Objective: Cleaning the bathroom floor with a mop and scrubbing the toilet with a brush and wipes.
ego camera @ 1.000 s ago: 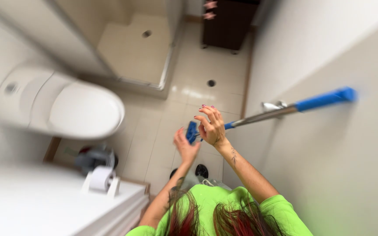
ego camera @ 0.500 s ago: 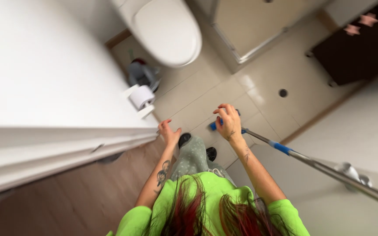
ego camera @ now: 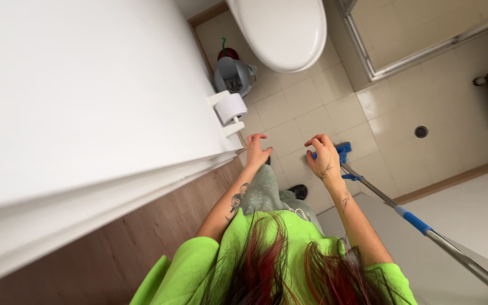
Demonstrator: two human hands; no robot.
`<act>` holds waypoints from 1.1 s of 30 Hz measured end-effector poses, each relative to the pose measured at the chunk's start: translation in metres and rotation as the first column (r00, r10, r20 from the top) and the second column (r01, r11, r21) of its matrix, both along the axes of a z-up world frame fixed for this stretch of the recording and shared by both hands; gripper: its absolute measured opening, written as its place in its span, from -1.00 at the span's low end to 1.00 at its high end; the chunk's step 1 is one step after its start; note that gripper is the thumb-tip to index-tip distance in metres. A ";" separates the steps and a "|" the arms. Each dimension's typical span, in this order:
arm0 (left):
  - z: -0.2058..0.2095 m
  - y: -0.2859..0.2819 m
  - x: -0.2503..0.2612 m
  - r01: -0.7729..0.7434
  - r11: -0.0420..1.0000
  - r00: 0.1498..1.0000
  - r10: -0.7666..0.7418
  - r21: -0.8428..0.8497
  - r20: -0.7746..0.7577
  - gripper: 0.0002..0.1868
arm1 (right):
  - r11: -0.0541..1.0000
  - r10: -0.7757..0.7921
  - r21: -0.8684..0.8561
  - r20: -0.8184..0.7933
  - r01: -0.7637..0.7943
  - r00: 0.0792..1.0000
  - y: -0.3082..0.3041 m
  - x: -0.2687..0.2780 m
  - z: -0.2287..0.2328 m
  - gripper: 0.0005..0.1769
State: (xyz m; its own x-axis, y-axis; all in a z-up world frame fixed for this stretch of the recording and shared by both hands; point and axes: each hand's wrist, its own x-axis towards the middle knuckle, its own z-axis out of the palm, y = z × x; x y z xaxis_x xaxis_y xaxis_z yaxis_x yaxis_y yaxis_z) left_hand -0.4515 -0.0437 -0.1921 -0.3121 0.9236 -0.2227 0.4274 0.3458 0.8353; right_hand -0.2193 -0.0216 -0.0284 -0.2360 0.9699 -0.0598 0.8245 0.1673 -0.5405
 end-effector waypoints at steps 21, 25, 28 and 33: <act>0.041 0.062 -0.065 0.345 0.907 0.927 -0.289 -0.241 0.238 -0.63 | 0.913 -0.001 -0.403 -0.141 -0.056 0.990 0.105 -0.137 -0.109 -0.74; 0.046 0.080 -0.065 0.256 0.931 0.953 -0.198 -0.258 0.231 -0.64 | 0.876 -0.013 -0.480 -0.143 -0.058 0.990 0.144 -0.146 -0.139 -0.75; 0.034 0.100 -0.063 0.209 0.935 0.967 -0.153 -0.288 0.204 -0.65 | 0.856 -0.006 -0.514 -0.112 -0.053 0.994 0.173 -0.146 -0.168 -0.73; 0.005 0.152 -0.054 0.074 0.937 0.968 0.015 -0.340 0.252 -0.64 | 0.774 -0.039 -0.631 -0.121 -0.046 0.992 0.231 -0.132 -0.224 -0.71</act>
